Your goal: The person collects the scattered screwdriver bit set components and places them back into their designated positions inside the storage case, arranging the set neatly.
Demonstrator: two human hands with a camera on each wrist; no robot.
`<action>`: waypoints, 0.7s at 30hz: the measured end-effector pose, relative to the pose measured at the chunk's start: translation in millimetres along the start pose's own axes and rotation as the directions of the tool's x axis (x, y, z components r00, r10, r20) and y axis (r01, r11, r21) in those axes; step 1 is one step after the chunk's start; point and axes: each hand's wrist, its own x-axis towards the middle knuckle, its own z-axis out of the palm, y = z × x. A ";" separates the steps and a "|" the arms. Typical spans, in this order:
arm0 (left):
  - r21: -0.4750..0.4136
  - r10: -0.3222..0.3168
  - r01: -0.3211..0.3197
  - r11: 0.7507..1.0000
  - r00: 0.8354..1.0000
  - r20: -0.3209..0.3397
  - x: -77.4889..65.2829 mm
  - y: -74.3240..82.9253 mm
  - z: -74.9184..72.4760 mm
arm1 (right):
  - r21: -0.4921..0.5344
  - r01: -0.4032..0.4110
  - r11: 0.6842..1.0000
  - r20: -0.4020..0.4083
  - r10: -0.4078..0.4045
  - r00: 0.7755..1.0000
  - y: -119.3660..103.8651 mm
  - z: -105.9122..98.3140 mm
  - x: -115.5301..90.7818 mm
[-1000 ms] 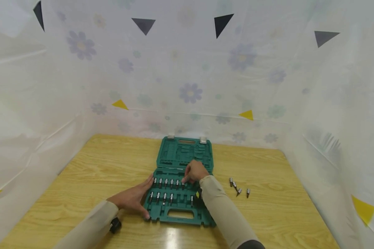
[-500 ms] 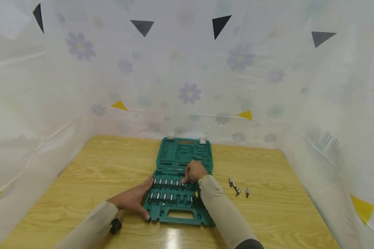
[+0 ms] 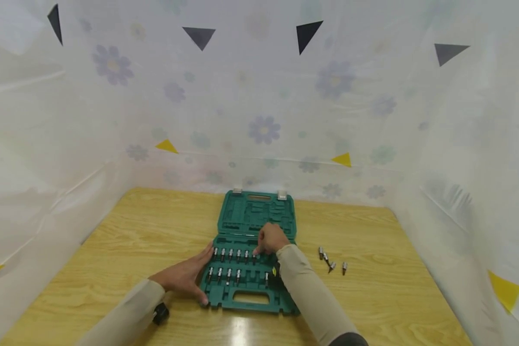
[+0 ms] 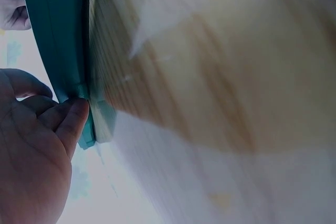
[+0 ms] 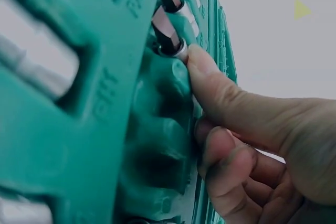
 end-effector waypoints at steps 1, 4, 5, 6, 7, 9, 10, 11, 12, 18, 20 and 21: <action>-0.004 0.001 -0.001 1.000 1.000 0.002 0.0 -0.4 0.5 | 0.002 -0.004 1.000 0.001 0.004 1.000 0.6 0.8 0.0; -0.013 0.001 -0.001 1.000 1.000 0.008 -0.2 -1.2 2.3 | 0.006 -0.003 1.000 0.002 0.003 1.000 2.4 3.9 -0.6; -0.017 -0.001 0.002 1.000 1.000 0.011 -0.4 -1.6 2.8 | 0.007 0.000 1.000 0.002 0.000 1.000 2.7 4.7 -0.8; -0.017 -0.001 0.001 1.000 1.000 0.011 -0.2 -1.9 3.4 | 0.006 0.005 1.000 0.001 -0.005 1.000 3.2 5.3 -1.0; -0.020 -0.003 0.003 1.000 1.000 0.012 -0.3 -2.3 3.7 | 0.007 0.008 1.000 -0.001 -0.008 1.000 3.7 5.8 -1.0; -0.019 -0.005 0.006 1.000 1.000 0.011 -0.1 -2.5 4.0 | 0.005 0.016 1.000 -0.007 -0.016 1.000 5.0 6.6 -1.0; -0.018 -0.005 0.005 1.000 1.000 0.010 0.1 -2.5 3.9 | 0.009 0.014 1.000 -0.007 -0.014 1.000 6.0 6.8 -0.8; -0.018 -0.006 0.006 1.000 1.000 0.010 0.1 -2.6 3.7 | 0.014 0.014 1.000 -0.007 -0.014 1.000 6.8 6.8 -0.6; -0.015 -0.006 0.006 1.000 1.000 0.011 0.2 -2.5 3.4 | 0.020 0.014 1.000 -0.008 -0.013 1.000 7.8 6.9 -0.2; 0.007 -0.003 0.003 1.000 1.000 0.006 1.1 -1.1 0.4 | 0.075 0.046 0.996 -0.020 -0.044 0.999 11.3 4.5 1.0; 0.009 -0.002 0.002 1.000 1.000 0.004 1.4 -0.7 -0.4 | 0.085 0.053 0.995 -0.022 -0.051 0.998 11.9 3.6 1.3; 0.010 -0.001 0.001 1.000 1.000 0.004 1.5 -0.7 -0.7 | 0.089 0.057 0.994 -0.022 -0.056 0.998 12.5 3.5 1.5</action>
